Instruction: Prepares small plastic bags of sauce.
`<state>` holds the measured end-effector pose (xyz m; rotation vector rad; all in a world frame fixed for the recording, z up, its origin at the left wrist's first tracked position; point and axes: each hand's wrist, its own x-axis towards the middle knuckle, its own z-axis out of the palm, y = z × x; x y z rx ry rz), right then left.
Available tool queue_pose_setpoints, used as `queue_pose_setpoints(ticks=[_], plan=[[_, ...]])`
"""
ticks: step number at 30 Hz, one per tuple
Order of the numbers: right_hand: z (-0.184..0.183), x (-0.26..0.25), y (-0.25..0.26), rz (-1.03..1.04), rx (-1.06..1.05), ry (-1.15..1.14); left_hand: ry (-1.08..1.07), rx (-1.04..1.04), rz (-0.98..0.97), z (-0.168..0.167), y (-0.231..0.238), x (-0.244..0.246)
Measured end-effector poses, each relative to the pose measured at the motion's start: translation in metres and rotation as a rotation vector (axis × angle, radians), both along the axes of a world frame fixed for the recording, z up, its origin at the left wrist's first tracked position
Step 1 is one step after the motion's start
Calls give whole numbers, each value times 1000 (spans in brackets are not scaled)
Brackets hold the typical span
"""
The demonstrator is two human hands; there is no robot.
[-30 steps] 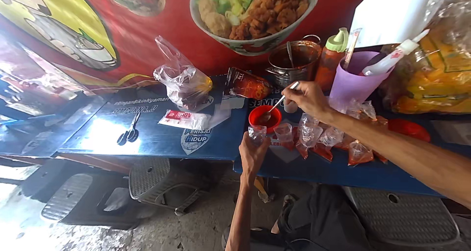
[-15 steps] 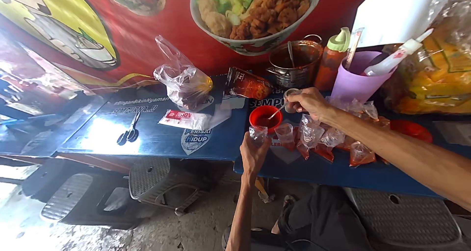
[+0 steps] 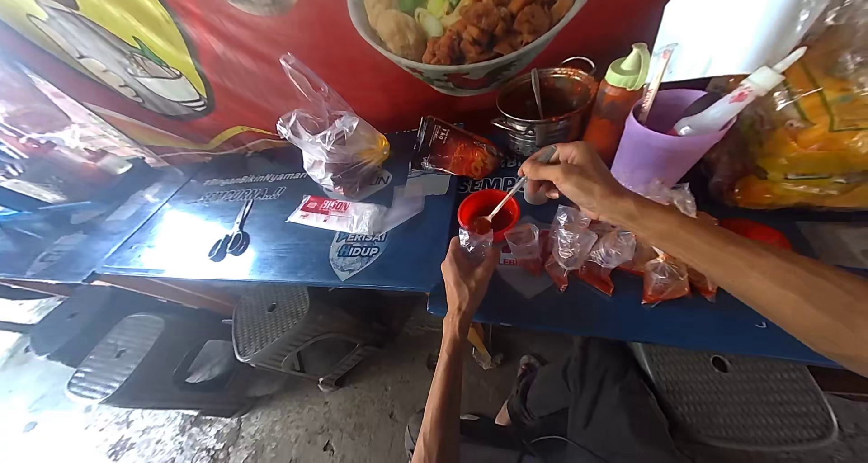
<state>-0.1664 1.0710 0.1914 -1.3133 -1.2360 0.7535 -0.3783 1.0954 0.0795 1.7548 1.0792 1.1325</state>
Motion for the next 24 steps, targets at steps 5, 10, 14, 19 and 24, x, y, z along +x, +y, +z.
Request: queue_pose_setpoints(ticks=[5,10,14,19,24], plan=[[-9,9,-5,144,323,-157,7,3,9,0,0,0],[-25,21,9,-75,175,-318,-3,9,3,0,0,0],[-39,21,15,-35,150,-440,-7,3,4,-1,0,1],[-38,15,15,-79,21,-400,-9,-5,-1,-1,0,0],[-38,7,20,-165,-208,-53,-14,-7,-8,-1,0,2]])
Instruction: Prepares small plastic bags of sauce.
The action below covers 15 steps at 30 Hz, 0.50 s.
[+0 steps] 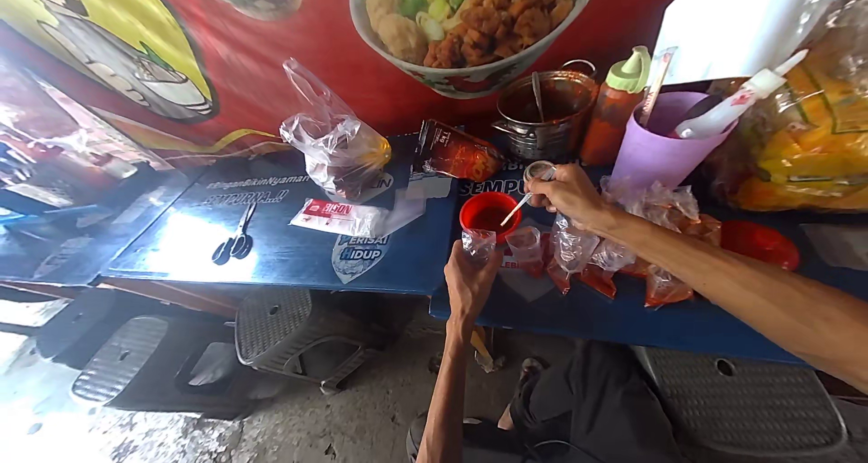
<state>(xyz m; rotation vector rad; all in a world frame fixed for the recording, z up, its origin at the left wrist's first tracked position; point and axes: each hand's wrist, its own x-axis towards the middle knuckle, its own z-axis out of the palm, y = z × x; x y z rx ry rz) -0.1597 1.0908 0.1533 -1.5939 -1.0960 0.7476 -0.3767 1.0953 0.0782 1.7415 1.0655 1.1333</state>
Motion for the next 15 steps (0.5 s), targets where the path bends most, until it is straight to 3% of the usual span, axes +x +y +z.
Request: queue_pose_setpoints(ticks=[4,15], plan=[[10,2,-1,-73,-53,209,10,3,3,0,0,0],[40,4,-8,-40,37,184,-3,8,6,0,1,2]])
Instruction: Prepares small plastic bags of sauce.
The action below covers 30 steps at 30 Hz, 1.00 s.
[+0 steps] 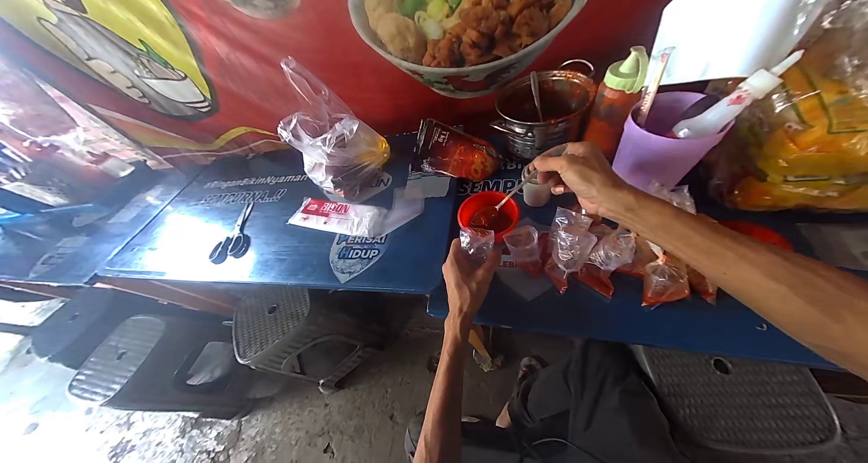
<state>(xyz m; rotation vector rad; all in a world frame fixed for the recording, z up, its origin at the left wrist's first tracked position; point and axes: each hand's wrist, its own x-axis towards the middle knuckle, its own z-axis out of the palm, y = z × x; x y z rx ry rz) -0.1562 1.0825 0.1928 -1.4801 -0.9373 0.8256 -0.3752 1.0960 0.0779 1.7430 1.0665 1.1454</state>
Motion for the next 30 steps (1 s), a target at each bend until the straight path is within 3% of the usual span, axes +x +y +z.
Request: queue_pose_setpoints(ticks=[3,7,9,13,18,25,30], plan=[[1,-7,-10,93,106,-46,3,-2,1,0,0,0],[-11,-7,-20,327,437,-329,-4,5,-10,1,0,0],[-13,-3,-18,304,531,-343,-4,-2,-6,1,-1,0],[-23,4,-6,93,368,-381,-14,-7,-11,0,-1,-1],[-41,3,4,133,127,-460,-37,6,-11,-1,0,-1],[-33,0,7,41,-98,-2,-28,-1,-6,-2,1,0],[-21,6,7,-2,-87,9,-34,3,-9,-2,1,0]])
